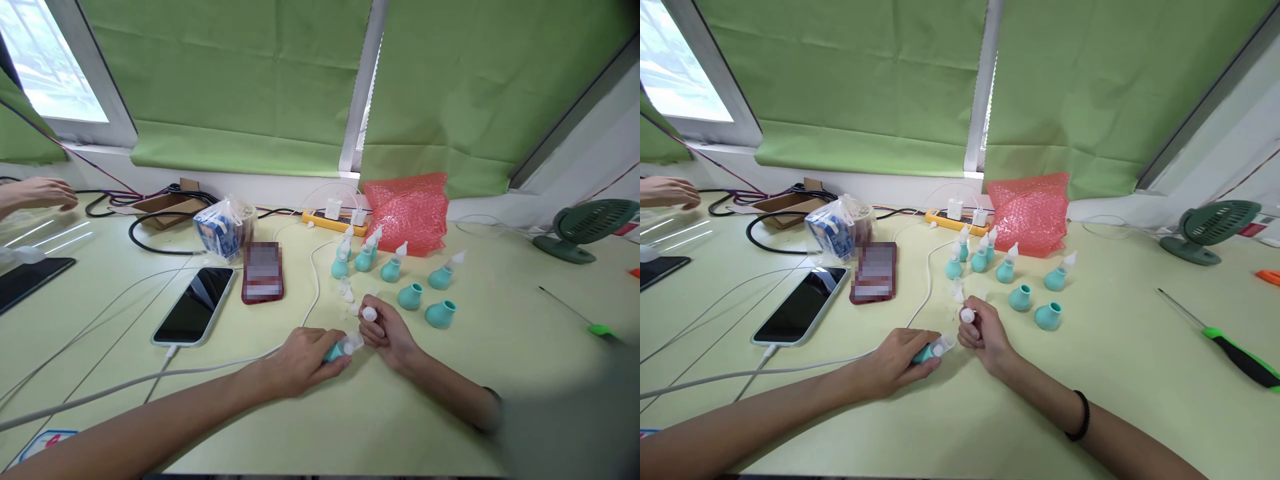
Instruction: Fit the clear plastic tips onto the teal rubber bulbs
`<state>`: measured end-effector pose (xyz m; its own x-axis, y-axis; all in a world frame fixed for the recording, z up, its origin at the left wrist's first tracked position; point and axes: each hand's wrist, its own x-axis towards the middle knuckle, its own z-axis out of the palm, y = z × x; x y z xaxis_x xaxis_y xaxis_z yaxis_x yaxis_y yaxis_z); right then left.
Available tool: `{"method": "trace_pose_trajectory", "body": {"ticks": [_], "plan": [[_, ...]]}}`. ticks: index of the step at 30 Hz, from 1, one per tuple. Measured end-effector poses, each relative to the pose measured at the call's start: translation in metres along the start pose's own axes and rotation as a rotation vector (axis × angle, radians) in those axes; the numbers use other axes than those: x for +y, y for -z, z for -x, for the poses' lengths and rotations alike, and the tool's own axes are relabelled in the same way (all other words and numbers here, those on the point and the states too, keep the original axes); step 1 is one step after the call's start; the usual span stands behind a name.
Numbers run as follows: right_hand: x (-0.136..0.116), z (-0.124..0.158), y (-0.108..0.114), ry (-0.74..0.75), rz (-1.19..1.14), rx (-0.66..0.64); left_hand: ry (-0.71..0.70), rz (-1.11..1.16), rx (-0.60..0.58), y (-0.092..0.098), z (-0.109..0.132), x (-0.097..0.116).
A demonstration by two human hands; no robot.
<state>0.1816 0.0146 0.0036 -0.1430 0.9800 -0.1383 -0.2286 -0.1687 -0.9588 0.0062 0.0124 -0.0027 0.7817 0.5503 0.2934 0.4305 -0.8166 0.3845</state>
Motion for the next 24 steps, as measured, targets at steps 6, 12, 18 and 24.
{"method": "trace_pose_trajectory", "body": {"ticks": [6, 12, 18, 24], "plan": [[0.011, -0.013, 0.022, 0.835, 1.116, 0.213, 0.119, 0.126, 0.159, 0.000, 0.001, 0.001], [0.016, -0.022, 0.027, 0.848, 1.439, 0.335, 0.207, 0.192, 0.232, -0.002, -0.002, -0.001], [0.017, -0.024, 0.025, 0.777, 1.336, 0.358, 0.216, 0.166, 0.236, -0.003, -0.001, -0.002], [0.017, -0.010, 0.020, 0.956, 0.973, 0.192, 0.227, 0.281, 0.325, -0.004, 0.000, -0.003]]}}
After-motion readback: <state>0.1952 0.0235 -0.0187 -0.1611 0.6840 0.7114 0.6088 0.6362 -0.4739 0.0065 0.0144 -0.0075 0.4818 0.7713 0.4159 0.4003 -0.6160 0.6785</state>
